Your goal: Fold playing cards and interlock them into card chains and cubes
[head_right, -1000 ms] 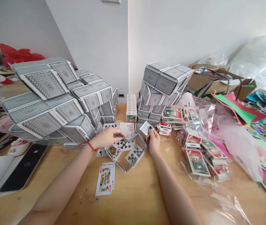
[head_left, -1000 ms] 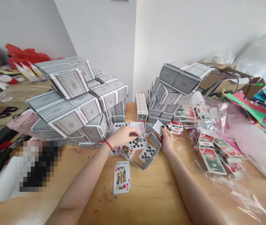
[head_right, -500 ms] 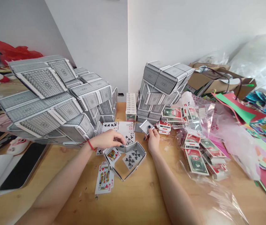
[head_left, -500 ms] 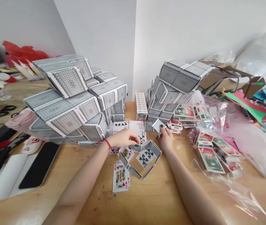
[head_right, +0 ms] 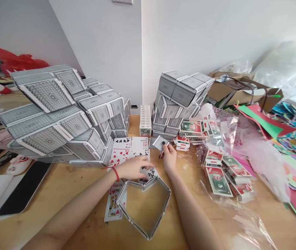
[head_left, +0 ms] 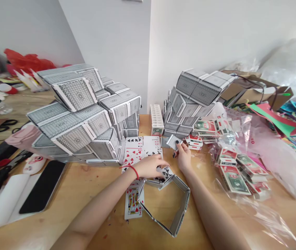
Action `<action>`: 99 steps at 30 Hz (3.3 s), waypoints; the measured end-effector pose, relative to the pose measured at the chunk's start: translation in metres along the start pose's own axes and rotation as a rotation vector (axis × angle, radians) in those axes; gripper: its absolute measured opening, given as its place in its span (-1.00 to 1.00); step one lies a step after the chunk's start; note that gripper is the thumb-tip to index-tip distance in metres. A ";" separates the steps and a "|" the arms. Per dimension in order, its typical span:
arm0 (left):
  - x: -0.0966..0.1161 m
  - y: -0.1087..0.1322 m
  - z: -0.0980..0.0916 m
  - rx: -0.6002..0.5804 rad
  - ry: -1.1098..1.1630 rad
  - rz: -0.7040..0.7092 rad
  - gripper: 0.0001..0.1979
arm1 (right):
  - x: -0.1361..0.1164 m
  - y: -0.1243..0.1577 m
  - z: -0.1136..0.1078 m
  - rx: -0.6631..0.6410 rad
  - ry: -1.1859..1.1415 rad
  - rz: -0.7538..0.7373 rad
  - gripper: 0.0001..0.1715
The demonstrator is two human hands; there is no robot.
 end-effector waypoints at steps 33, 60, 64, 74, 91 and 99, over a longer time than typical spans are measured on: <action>-0.006 -0.011 0.011 0.051 -0.326 -0.137 -0.39 | -0.009 0.006 0.010 -0.093 0.096 -0.012 -0.63; -0.004 -0.011 0.008 0.089 -0.208 -0.150 -0.49 | -0.006 0.005 0.007 -0.097 0.092 0.006 -0.62; -0.009 -0.014 0.004 0.140 0.034 -0.127 -0.85 | -0.002 0.002 0.005 -0.090 0.012 0.028 -0.63; -0.049 -0.015 -0.005 0.284 0.815 -0.235 -0.86 | 0.003 0.003 0.004 -0.063 -0.133 0.121 -0.66; -0.063 -0.006 -0.028 0.609 1.035 -0.154 -0.81 | -0.001 0.002 0.002 -0.036 -0.101 0.084 -0.63; -0.082 0.011 -0.043 1.047 0.828 -0.280 -0.74 | 0.006 -0.002 -0.003 -0.048 -0.031 0.058 -0.62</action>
Point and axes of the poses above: each hand's wrist, its own y-axis away from the middle knuckle, its own z-axis out of the palm, x = y × z, the point moved 7 cm from there along -y, towards the middle knuckle, and after that the axes turned 12 degrees about -y, right-handed, at the moved point
